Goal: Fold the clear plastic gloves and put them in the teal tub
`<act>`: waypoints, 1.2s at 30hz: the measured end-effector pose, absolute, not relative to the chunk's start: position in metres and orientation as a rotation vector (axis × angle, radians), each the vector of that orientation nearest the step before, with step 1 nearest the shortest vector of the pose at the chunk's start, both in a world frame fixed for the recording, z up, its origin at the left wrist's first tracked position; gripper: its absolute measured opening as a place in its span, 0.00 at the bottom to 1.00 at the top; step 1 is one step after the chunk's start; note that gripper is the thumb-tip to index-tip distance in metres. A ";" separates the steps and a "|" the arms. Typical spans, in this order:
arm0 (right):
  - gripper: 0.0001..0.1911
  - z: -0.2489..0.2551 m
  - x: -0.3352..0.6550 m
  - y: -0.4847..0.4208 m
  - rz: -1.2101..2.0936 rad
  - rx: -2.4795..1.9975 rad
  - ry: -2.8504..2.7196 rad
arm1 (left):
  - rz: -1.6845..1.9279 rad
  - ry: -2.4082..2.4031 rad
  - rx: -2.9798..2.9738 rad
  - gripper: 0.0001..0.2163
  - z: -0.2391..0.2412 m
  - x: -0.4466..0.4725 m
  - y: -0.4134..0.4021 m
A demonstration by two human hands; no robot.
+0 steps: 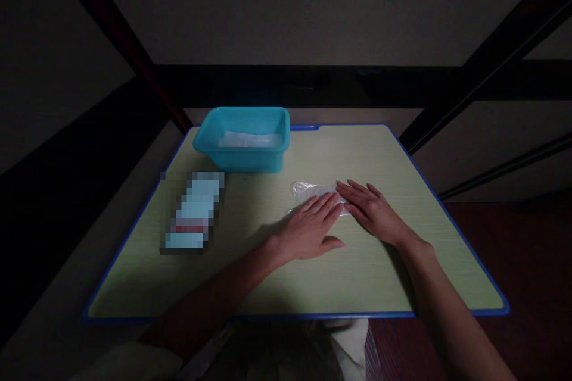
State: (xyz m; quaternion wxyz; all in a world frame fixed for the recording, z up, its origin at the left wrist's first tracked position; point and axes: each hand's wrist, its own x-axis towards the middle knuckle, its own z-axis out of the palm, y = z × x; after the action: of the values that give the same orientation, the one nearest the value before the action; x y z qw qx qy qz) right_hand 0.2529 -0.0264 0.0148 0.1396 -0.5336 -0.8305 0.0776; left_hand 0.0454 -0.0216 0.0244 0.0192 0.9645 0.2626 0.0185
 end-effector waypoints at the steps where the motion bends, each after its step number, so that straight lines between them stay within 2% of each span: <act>1: 0.21 0.015 0.253 -0.026 0.233 -1.544 -2.395 | 0.062 0.814 2.987 0.33 0.024 0.045 -0.021; 16: 0.23 0.021 0.239 -0.026 0.180 -1.457 -2.261 | 0.126 0.808 2.915 0.28 0.026 0.045 -0.022; 24: 0.35 0.014 0.215 -0.031 0.131 -1.465 -2.455 | 0.149 0.819 2.969 0.27 0.028 0.048 -0.021; 29: 0.39 0.006 0.219 -0.031 0.052 -1.534 -2.438 | 0.142 0.804 2.965 0.28 0.027 0.047 -0.022; 36: 0.39 0.004 0.223 -0.029 0.109 -1.520 -2.404 | 0.153 0.761 2.861 0.29 0.031 0.042 -0.019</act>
State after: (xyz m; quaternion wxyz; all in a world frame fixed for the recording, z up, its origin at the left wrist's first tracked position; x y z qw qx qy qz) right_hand 0.2226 -0.0292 0.0039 0.1472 -0.5282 -0.8354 0.0379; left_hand 0.0422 -0.0192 0.0315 0.0886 0.9613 0.2559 0.0513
